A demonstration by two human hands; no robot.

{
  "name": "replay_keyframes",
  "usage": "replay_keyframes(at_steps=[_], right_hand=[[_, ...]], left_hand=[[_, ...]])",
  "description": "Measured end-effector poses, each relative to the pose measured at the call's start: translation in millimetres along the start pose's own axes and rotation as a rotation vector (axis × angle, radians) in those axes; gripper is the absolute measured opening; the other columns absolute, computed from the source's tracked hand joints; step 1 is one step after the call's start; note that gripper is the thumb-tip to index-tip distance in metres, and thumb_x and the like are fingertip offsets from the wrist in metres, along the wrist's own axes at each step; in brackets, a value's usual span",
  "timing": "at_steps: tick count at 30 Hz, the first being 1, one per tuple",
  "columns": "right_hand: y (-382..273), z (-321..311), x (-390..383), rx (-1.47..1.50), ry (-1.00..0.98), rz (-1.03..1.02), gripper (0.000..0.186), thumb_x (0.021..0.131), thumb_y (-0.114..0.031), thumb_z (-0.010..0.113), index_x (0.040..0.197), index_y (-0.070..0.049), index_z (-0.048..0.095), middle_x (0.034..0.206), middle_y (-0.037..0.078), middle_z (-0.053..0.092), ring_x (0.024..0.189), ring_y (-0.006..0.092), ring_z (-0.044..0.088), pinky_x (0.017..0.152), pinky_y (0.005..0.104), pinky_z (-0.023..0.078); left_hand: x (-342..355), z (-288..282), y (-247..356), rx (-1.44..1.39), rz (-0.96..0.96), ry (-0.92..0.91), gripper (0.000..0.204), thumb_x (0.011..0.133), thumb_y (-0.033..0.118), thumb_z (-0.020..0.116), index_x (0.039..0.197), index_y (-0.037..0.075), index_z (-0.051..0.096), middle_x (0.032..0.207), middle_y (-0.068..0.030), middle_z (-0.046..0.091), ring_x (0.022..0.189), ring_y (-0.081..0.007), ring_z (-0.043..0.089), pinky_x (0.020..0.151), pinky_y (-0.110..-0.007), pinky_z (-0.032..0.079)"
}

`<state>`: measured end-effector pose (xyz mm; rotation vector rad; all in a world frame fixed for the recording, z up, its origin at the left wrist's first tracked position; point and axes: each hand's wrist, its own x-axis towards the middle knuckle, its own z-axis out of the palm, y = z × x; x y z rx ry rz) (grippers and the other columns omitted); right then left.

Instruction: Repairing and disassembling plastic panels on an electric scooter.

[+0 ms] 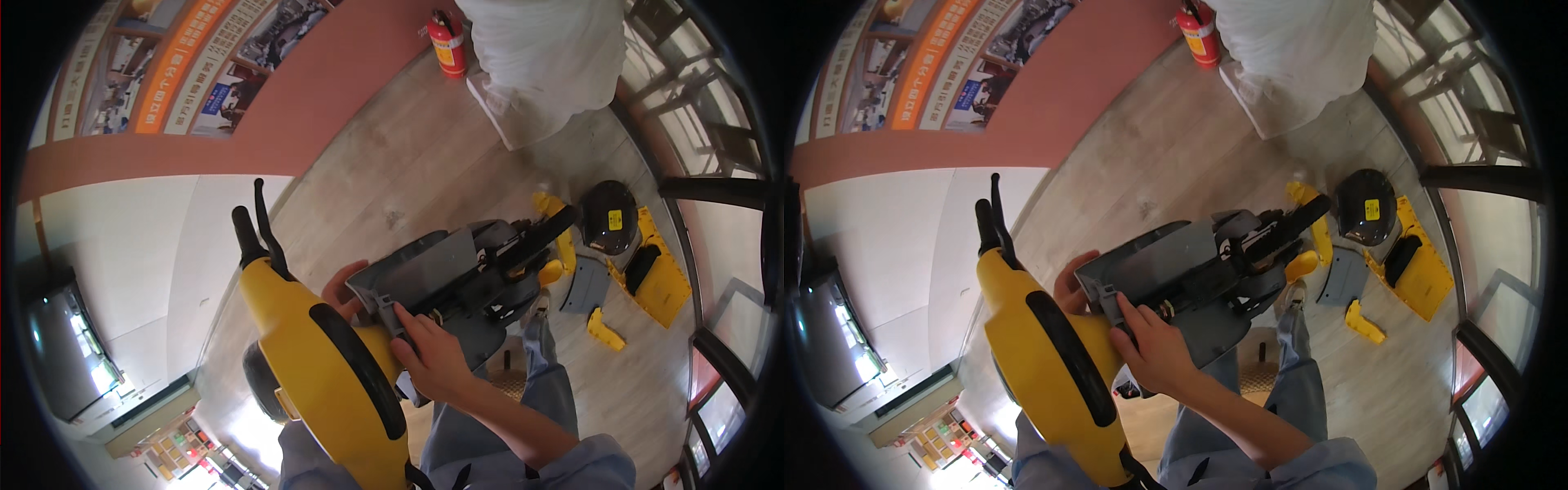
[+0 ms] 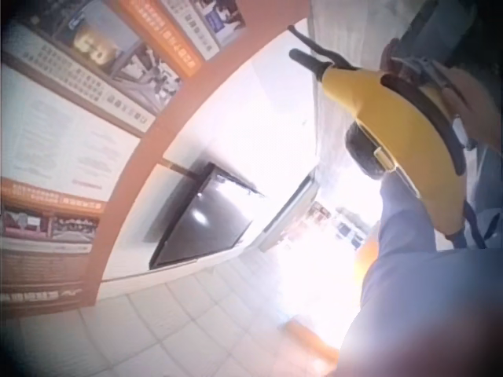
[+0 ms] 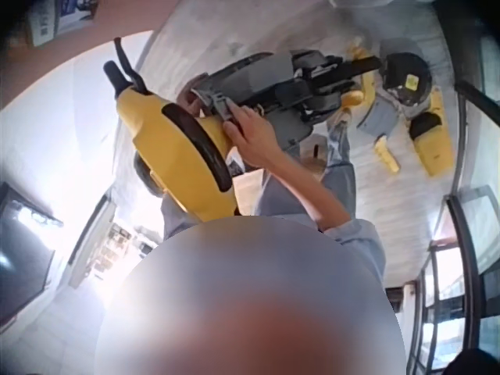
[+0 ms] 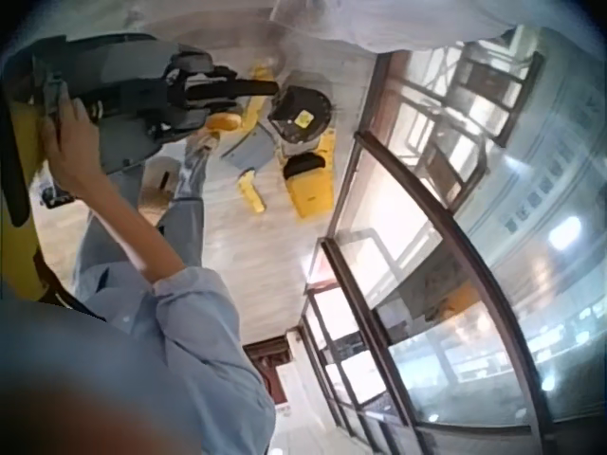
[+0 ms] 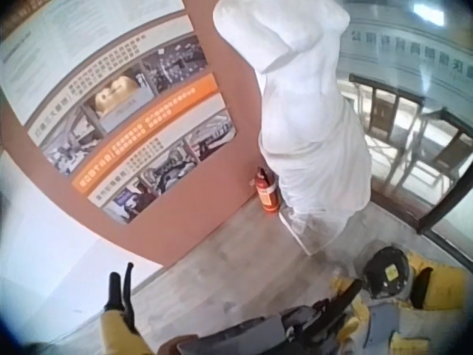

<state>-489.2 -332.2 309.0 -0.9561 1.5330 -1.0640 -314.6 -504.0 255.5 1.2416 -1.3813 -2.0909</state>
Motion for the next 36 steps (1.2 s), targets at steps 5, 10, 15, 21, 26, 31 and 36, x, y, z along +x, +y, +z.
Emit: replay_keyframes(at_steps=[5,10,15,21,26,31,36], right_hand=[[-3.7,-8.1,5.0,0.038,-0.073,-0.015,0.063,0.1,-0.037,0.054,0.147,0.003,0.041,0.102,0.017,0.057,0.08,0.0359,0.064,0.068,0.0424,0.053],[-7.0,-5.9,1.7,0.0,-0.043,-0.033,0.064,0.1,-0.039,0.055,0.146,0.003,0.043,0.097,0.014,0.056,0.071,0.0306,0.064,0.059,0.0386,0.053],[-6.4,-6.6,-2.4,-0.063,-0.034,-0.011,0.061,0.099,-0.04,0.057,0.143,0.002,0.047,0.094,0.01,0.056,0.062,0.0258,0.063,0.052,0.0359,0.052],[-10.6,-9.6,-3.9,-0.023,-0.105,0.009,0.066,0.094,-0.037,0.065,0.143,0.004,0.048,0.09,0.007,0.054,0.065,0.0204,0.059,0.052,0.0325,0.049],[-8.7,-11.8,-7.2,0.095,-0.112,0.044,0.071,0.094,-0.037,0.065,0.149,0.002,0.042,0.09,0.009,0.056,0.068,0.0232,0.061,0.054,0.0335,0.05],[-5.1,-8.9,-10.4,0.187,-0.091,0.042,0.072,0.095,-0.039,0.064,0.15,0.001,0.039,0.09,0.01,0.056,0.064,0.0244,0.06,0.054,0.0346,0.051],[-12.2,-5.7,-13.2,0.128,-0.062,0.033,0.071,0.096,-0.041,0.063,0.15,0.0,0.041,0.09,0.01,0.057,0.058,0.0245,0.059,0.052,0.0352,0.052]], left_hand=[[29.3,3.2,-4.8,0.013,0.152,-0.314,0.053,0.073,0.012,0.081,0.124,0.003,0.066,0.137,-0.0155,0.061,0.144,-0.035,0.041,0.123,-0.05,0.015],[60.8,3.8,37.2,0.406,0.172,-0.601,0.045,0.073,0.013,0.08,0.116,0.005,0.072,0.112,-0.0133,0.073,0.138,-0.0346,0.049,0.122,-0.059,0.007],[64.4,6.7,38.4,0.397,0.25,-0.742,0.027,0.074,0.013,0.079,0.099,0.004,0.078,0.087,-0.01,0.078,0.122,-0.034,0.061,0.122,-0.062,0.008],[63.3,-4.5,22.3,0.145,0.348,-0.765,0.023,0.082,0.016,0.074,0.097,0.0,0.077,0.083,-0.0101,0.077,0.096,-0.0292,0.072,0.117,-0.057,0.024],[60.2,9.2,34.9,0.168,0.409,-0.712,0.021,0.083,0.009,0.069,0.1,0.001,0.077,0.081,-0.0099,0.077,0.085,-0.0238,0.074,0.096,-0.041,0.042],[68.3,9.2,56.3,0.443,0.412,-0.893,0.028,0.075,-0.003,0.069,0.101,0.005,0.078,0.09,-0.0053,0.078,0.075,-0.0117,0.07,0.066,-0.029,0.035],[68.9,6.5,63.4,0.527,0.365,-0.957,0.031,0.072,-0.002,0.073,0.101,0.007,0.078,0.092,-0.0026,0.078,0.072,-0.0115,0.069,0.064,-0.03,0.033]])
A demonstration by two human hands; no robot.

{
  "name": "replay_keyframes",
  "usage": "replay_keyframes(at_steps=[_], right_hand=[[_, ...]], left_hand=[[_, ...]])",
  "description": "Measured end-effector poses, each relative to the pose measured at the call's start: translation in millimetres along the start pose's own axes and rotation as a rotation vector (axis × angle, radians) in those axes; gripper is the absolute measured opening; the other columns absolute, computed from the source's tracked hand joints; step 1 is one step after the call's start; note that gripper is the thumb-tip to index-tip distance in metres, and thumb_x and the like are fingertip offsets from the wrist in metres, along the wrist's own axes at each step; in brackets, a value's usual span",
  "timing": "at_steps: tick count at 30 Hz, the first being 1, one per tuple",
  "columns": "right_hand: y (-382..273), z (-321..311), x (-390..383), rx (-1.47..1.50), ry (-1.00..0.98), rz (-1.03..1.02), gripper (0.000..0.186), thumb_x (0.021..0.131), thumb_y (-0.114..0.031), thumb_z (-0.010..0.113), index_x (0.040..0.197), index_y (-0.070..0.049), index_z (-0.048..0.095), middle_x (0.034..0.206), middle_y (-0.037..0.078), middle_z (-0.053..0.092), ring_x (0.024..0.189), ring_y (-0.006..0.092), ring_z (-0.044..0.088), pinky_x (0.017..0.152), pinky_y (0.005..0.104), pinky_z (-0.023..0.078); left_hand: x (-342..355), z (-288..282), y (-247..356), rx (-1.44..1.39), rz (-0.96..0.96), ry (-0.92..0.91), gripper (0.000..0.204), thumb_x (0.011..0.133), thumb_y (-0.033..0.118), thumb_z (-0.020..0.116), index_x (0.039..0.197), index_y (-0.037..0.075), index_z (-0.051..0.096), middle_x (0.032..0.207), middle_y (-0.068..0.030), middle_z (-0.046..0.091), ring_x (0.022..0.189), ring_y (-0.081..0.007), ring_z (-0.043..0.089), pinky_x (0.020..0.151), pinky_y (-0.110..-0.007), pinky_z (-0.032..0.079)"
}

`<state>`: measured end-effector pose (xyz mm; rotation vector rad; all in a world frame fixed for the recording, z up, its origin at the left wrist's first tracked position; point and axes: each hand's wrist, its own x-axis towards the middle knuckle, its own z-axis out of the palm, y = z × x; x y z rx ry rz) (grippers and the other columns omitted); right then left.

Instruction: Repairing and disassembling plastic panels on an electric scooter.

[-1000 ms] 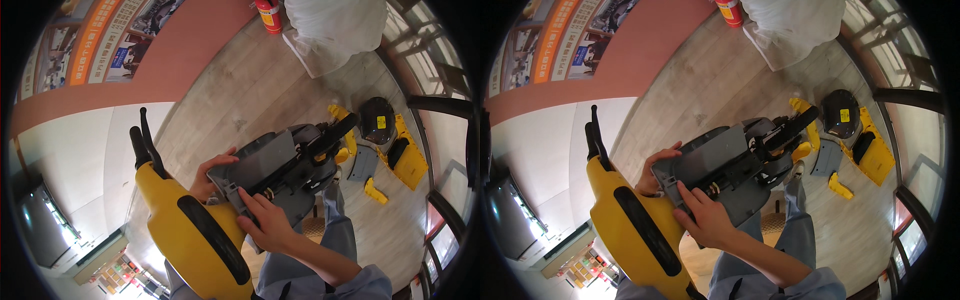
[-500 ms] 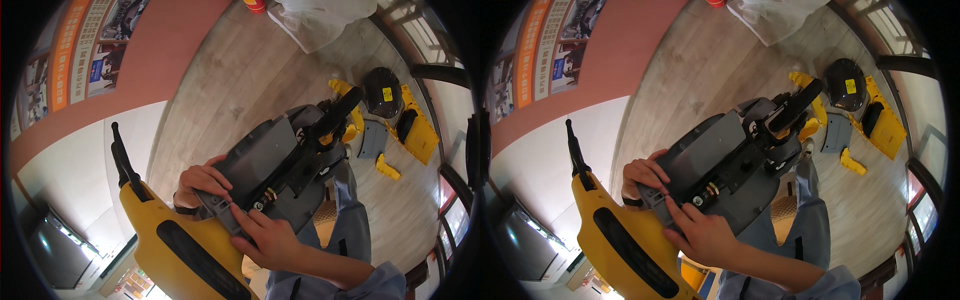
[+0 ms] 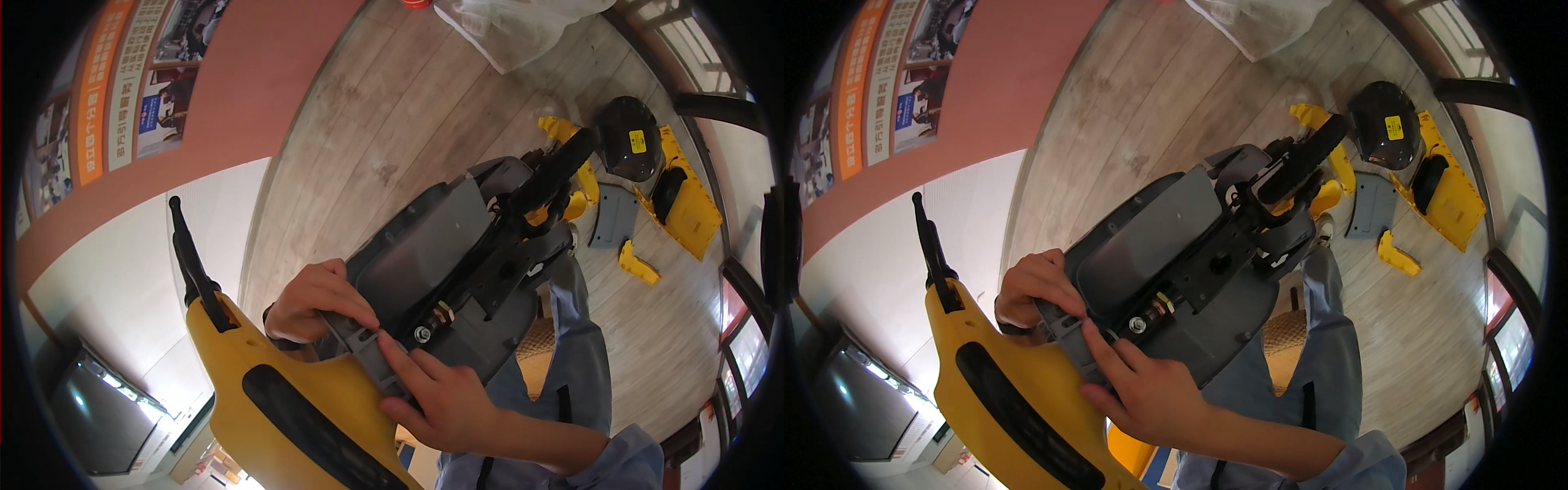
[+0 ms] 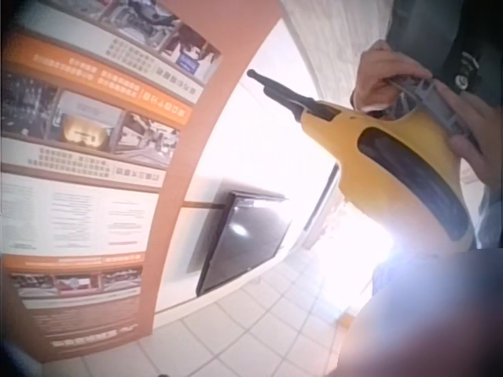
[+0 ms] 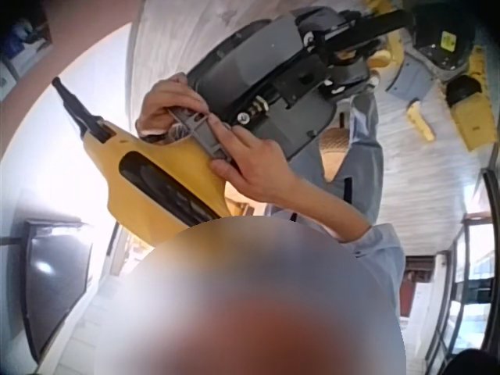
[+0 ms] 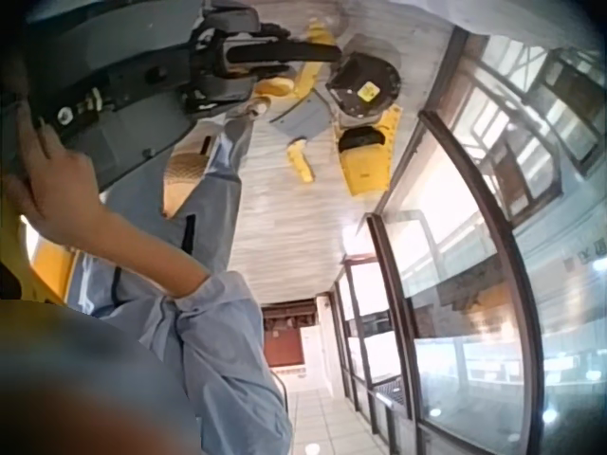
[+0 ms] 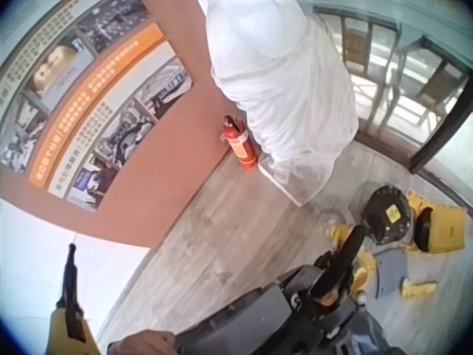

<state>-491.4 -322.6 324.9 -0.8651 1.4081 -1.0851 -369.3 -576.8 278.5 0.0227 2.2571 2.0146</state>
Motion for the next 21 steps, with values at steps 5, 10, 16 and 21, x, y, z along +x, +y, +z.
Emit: replay_keyframes(at_steps=[5,10,16,21], right_hand=[[4.1,4.8,-0.4,0.026,0.093,0.024,0.064,0.096,-0.043,0.062,0.145,-0.004,0.047,0.095,0.01,0.059,0.058,0.0268,0.059,0.053,0.0365,0.051],[20.8,15.5,1.5,0.141,0.139,-0.002,0.049,0.098,-0.044,0.057,0.127,-0.004,0.054,0.091,0.015,0.063,0.063,0.0328,0.061,0.061,0.0411,0.051],[4.1,4.5,10.2,0.219,-0.033,0.242,0.039,0.101,-0.04,0.053,0.115,-0.004,0.055,0.082,0.02,0.063,0.075,0.0377,0.065,0.068,0.0451,0.051],[6.8,10.9,9.1,0.324,0.052,0.229,0.038,0.101,-0.039,0.054,0.113,-0.003,0.055,0.081,0.02,0.064,0.077,0.0382,0.066,0.067,0.0442,0.051]], left_hand=[[3.9,1.8,3.4,0.004,-0.054,-0.014,0.03,0.071,-0.001,0.073,0.099,0.009,0.078,0.09,-0.0019,0.078,0.073,-0.0119,0.069,0.066,-0.03,0.033],[2.8,5.0,8.4,0.059,-0.124,0.031,0.032,0.07,-0.004,0.073,0.099,0.008,0.078,0.09,-0.0024,0.078,0.073,-0.0118,0.069,0.067,-0.03,0.033],[5.7,8.1,4.2,-0.012,0.038,0.079,0.032,0.069,-0.003,0.073,0.098,0.01,0.078,0.092,-0.0012,0.078,0.064,-0.0118,0.061,0.066,-0.03,0.032],[3.7,7.7,8.0,-0.013,-0.118,0.061,0.028,0.071,0.0,0.074,0.096,0.012,0.078,0.092,-0.0001,0.078,0.061,-0.0113,0.057,0.065,-0.03,0.033]])
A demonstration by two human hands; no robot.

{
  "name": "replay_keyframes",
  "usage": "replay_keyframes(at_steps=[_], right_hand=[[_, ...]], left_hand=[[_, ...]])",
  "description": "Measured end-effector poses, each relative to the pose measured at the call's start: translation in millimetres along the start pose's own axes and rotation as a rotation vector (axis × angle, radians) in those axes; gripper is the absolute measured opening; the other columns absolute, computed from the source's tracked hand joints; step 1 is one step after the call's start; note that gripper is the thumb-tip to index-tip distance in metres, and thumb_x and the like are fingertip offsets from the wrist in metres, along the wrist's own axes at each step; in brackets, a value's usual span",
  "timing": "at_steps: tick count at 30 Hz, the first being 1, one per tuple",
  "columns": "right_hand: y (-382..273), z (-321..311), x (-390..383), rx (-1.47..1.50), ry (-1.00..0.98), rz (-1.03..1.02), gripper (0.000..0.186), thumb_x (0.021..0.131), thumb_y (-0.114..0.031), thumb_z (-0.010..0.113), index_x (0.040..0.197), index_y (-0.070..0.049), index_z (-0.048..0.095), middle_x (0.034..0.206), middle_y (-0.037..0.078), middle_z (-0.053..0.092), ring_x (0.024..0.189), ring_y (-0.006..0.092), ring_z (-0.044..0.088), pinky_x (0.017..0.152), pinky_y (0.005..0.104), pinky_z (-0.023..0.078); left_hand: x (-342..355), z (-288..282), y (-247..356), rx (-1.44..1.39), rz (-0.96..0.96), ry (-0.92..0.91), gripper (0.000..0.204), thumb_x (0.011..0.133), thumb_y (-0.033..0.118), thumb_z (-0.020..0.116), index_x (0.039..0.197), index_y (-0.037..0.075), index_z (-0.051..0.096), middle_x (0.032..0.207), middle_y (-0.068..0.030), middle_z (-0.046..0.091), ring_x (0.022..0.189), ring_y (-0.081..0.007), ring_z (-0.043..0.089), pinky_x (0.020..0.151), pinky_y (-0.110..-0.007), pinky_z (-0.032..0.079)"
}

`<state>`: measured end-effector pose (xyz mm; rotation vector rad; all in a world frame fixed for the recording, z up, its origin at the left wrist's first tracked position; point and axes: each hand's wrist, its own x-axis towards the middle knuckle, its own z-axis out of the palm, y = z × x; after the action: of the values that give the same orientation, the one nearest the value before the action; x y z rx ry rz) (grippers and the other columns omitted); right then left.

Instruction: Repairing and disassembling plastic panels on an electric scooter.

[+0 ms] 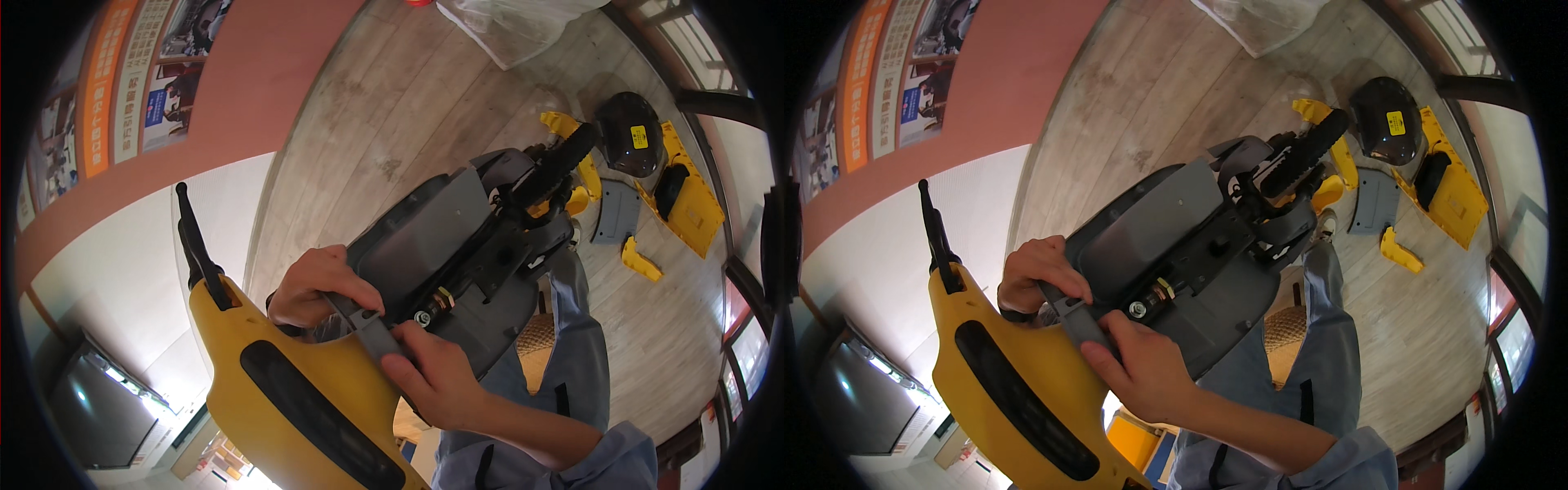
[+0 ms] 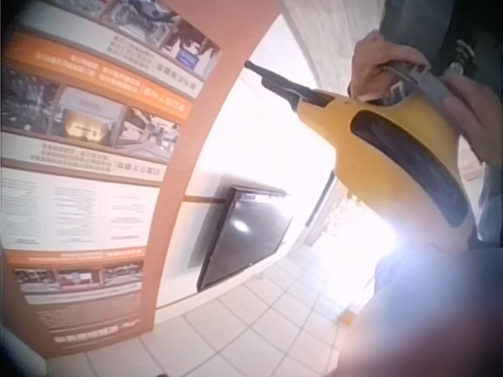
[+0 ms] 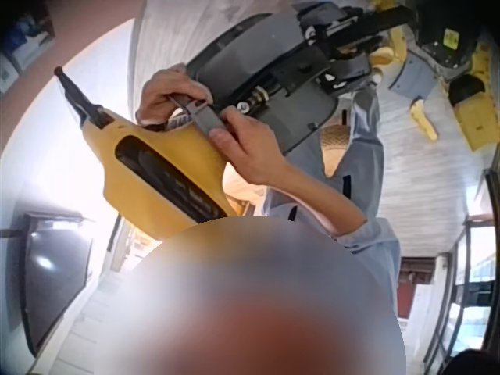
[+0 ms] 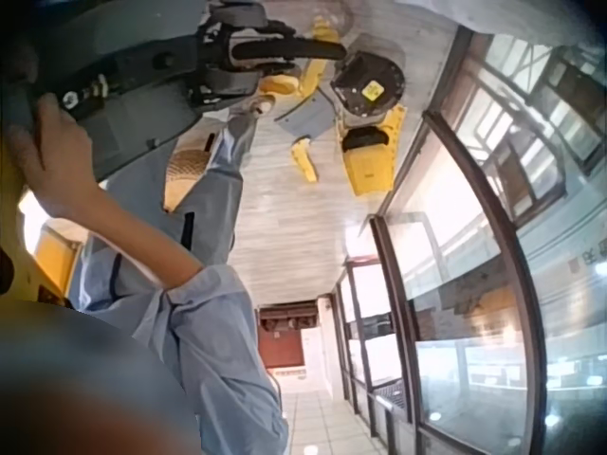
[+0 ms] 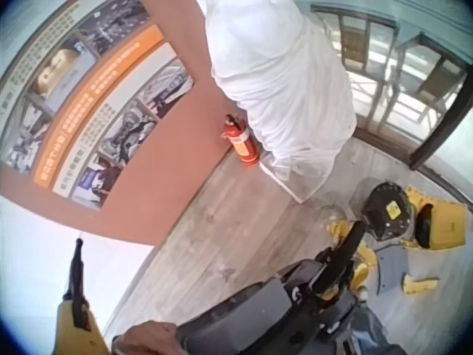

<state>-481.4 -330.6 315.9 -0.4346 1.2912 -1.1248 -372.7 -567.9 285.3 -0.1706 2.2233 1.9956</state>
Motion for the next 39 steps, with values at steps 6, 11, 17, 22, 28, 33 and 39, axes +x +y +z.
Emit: replay_keyframes(at_steps=[6,11,17,22,28,33,39], right_hand=[[-4.3,-2.5,0.9,0.084,-0.043,0.051,0.041,0.099,-0.042,0.057,0.108,-0.002,0.058,0.081,0.019,0.066,0.076,0.0363,0.067,0.068,0.0419,0.051],[-19.8,-14.0,22.7,-0.032,-0.132,0.334,0.064,0.097,-0.062,0.05,0.091,0.0,0.066,0.074,0.018,0.066,0.072,0.0351,0.068,0.067,0.0411,0.051],[-22.9,-2.1,24.2,-0.071,-0.085,0.294,0.07,0.094,-0.067,0.049,0.092,0.0,0.067,0.076,0.018,0.068,0.076,0.0358,0.07,0.068,0.0419,0.052],[-26.0,-1.8,23.0,-0.157,-0.098,0.269,0.069,0.095,-0.067,0.049,0.092,0.0,0.067,0.077,0.019,0.068,0.076,0.0369,0.07,0.068,0.0432,0.052],[-7.6,-1.0,14.6,-0.038,0.033,0.262,0.055,0.099,-0.053,0.052,0.094,-0.001,0.066,0.075,0.018,0.065,0.07,0.0334,0.065,0.066,0.0396,0.05],[25.5,-16.7,-29.6,0.024,0.188,0.013,0.038,0.099,-0.038,0.058,0.095,-0.001,0.065,0.08,0.016,0.064,0.067,0.0283,0.061,0.066,0.0352,0.048],[24.9,-18.0,-71.6,-0.028,-0.116,0.206,0.04,0.092,-0.042,0.069,0.105,-0.004,0.065,0.089,0.012,0.068,0.074,0.0259,0.065,0.066,0.0345,0.049]], left_hand=[[-0.5,-2.3,2.8,0.006,0.02,-0.008,0.025,0.073,0.003,0.076,0.096,0.013,0.078,0.094,0.0006,0.078,0.061,-0.0109,0.058,0.064,-0.029,0.033],[2.1,1.0,-10.1,-0.036,0.129,0.021,0.028,0.073,0.009,0.081,0.101,0.011,0.079,0.099,-0.0019,0.078,0.064,-0.0106,0.06,0.065,-0.029,0.033],[1.2,1.4,-12.4,-0.039,0.202,-0.015,0.028,0.073,0.018,0.084,0.099,0.01,0.08,0.1,-0.0057,0.078,0.065,-0.012,0.062,0.06,-0.03,0.034],[-3.6,10.9,-14.2,-0.066,0.184,0.129,0.019,0.07,0.013,0.086,0.087,0.008,0.08,0.09,-0.0072,0.078,0.063,-0.0165,0.065,0.058,-0.029,0.041],[0.2,9.9,-10.4,-0.028,0.042,0.095,0.023,0.063,0.006,0.088,0.083,0.007,0.079,0.084,-0.0078,0.077,0.063,-0.0188,0.066,0.057,-0.031,0.045],[-6.4,9.5,-5.4,-0.144,0.067,0.143,0.019,0.066,0.006,0.088,0.082,0.006,0.078,0.082,-0.0085,0.077,0.063,-0.0172,0.066,0.058,-0.031,0.043],[-0.5,1.8,-10.4,-0.086,0.095,0.046,0.027,0.064,0.014,0.092,0.085,0.006,0.077,0.083,-0.0089,0.077,0.063,-0.0141,0.068,0.062,-0.028,0.038]])
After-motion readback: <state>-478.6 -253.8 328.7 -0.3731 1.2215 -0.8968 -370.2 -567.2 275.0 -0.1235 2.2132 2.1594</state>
